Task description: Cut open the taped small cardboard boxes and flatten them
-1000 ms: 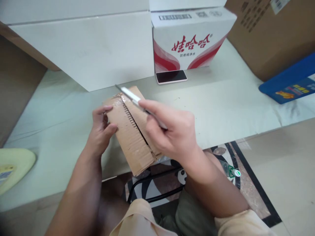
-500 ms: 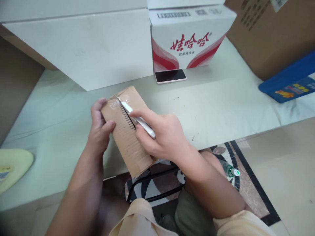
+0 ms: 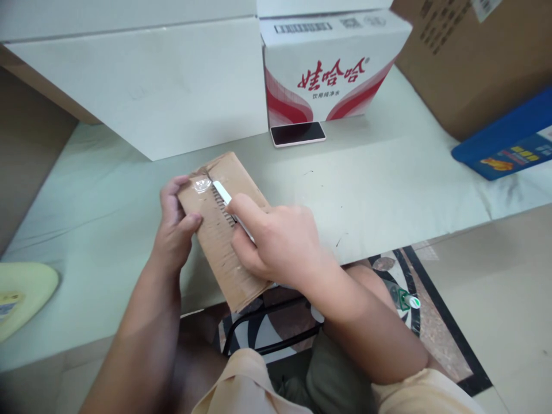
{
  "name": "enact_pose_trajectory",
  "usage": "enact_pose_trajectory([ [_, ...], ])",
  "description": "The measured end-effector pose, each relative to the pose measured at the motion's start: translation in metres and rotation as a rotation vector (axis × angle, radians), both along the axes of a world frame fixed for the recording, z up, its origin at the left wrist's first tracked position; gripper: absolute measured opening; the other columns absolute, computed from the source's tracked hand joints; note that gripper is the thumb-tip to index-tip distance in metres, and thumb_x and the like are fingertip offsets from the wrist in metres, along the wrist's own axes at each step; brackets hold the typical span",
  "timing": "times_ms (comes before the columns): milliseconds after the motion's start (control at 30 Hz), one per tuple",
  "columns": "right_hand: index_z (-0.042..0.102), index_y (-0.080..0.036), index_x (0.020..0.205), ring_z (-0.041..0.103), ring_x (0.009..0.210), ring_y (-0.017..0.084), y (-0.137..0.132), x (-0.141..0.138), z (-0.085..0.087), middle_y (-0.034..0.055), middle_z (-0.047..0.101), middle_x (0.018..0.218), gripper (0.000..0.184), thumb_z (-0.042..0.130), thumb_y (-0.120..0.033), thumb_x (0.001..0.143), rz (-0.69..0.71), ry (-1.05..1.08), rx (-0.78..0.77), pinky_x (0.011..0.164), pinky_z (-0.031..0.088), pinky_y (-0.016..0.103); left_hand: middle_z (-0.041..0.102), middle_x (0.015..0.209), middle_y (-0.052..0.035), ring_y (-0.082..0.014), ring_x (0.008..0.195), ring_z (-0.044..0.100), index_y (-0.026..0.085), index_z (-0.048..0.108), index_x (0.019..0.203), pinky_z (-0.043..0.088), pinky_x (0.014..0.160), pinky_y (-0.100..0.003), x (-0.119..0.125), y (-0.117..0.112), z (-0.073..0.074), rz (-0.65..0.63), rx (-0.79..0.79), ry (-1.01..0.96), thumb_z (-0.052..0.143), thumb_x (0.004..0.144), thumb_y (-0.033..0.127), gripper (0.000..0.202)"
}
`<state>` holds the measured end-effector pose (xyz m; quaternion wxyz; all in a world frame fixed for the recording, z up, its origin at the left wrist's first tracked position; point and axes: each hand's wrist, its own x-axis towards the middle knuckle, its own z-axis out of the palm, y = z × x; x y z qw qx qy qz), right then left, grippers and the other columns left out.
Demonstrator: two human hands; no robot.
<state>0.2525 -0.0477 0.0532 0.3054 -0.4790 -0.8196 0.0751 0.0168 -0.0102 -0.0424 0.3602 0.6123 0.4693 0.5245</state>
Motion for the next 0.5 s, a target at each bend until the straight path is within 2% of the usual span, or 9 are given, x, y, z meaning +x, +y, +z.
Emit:
enact_pose_trajectory([
  [133, 0.072, -0.022, 0.100, 0.041, 0.042, 0.012, -0.0004, 0.0018, 0.0006, -0.0045, 0.051, 0.050, 0.027, 0.048, -0.026, 0.089, 0.001, 0.031, 0.028, 0.049, 0.021, 0.027, 0.057, 0.145, -0.0101, -0.0366, 0.127, 0.062, 0.037, 0.052, 0.142, 0.059, 0.104, -0.055, 0.0015, -0.0007, 0.0007, 0.016, -0.018, -0.014, 0.076, 0.079, 0.069, 0.074],
  [300, 0.073, -0.022, 0.105, 0.039, 0.042, 0.013, 0.0014, 0.0000, 0.0023, -0.0060, 0.044, 0.047, 0.030, 0.048, -0.027, 0.089, 0.004, 0.023, -0.036, 0.050, 0.024, 0.027, 0.055, 0.150, -0.0096, -0.0375, 0.134, 0.059, 0.039, 0.051, 0.143, 0.057, 0.108, -0.055, -0.0002, -0.0003, -0.0011, 0.005, -0.035, -0.019, 0.076, 0.080, 0.068, 0.074],
  [500, 0.070, -0.021, 0.099, 0.041, 0.043, 0.010, -0.0024, 0.0069, 0.0017, -0.0071, 0.052, 0.053, 0.020, 0.053, -0.022, 0.089, 0.080, 0.276, -0.036, 0.049, 0.033, 0.023, 0.056, 0.149, -0.0096, -0.0367, 0.131, 0.061, 0.041, 0.047, 0.146, 0.060, 0.098, -0.051, -0.0022, 0.0026, -0.0065, 0.030, -0.006, 0.004, 0.075, 0.081, 0.071, 0.077],
])
